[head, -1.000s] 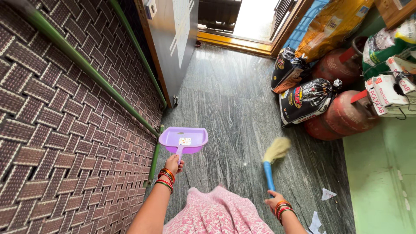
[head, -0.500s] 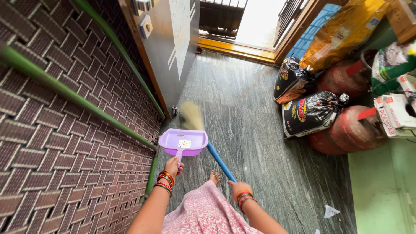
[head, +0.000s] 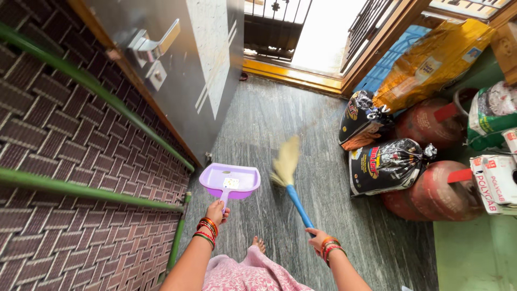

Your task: The person sweeps scattered pieces of paper on a grey marble floor using a broom and a dustpan. They gather the debris into a pile and sweep it into the dustpan while moving around a room containing a desk, a gas cylinder, and a woven cot.

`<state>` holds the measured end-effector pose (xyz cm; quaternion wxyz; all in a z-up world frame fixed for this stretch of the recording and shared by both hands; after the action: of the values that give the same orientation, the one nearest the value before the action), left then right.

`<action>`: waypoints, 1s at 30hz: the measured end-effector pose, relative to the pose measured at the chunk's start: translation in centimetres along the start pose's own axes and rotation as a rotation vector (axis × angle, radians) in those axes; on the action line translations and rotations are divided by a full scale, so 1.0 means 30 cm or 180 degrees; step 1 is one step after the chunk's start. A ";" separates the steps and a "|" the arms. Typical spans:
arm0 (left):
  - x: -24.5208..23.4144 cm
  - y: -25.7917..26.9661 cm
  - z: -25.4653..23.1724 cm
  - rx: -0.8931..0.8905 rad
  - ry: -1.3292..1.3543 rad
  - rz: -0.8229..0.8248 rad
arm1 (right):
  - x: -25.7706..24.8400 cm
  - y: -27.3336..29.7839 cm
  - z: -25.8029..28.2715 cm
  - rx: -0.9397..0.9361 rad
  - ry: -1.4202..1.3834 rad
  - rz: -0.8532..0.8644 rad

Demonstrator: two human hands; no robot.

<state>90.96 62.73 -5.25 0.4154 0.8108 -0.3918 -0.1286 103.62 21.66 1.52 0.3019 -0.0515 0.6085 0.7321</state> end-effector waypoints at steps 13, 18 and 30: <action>0.362 -0.238 -0.242 0.0091 -0.0096 0.0388 | -0.150 -0.082 0.271 -0.0780 -0.0142 -0.1103; 0.442 -0.349 -0.381 0.0114 -0.0203 0.0438 | -0.149 -0.195 0.474 -0.0831 0.1188 -0.0700; 0.472 -0.709 -0.827 0.0286 -0.0612 0.0259 | -0.389 -0.515 0.768 -0.0536 0.2444 -0.0583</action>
<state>124.78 73.84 -4.65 0.3440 0.7959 -0.4678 -0.1712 127.63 39.67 -0.74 0.1113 -0.3998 0.6078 0.6770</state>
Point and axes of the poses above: each hand's wrist, its own y-axis away from the middle knuckle, its own x-axis out of the palm, z = x × y, the point moved 10 cm from there along -y, towards the middle knuckle, and after that the axes turned 2 degrees about y, right-handed, at the moved point
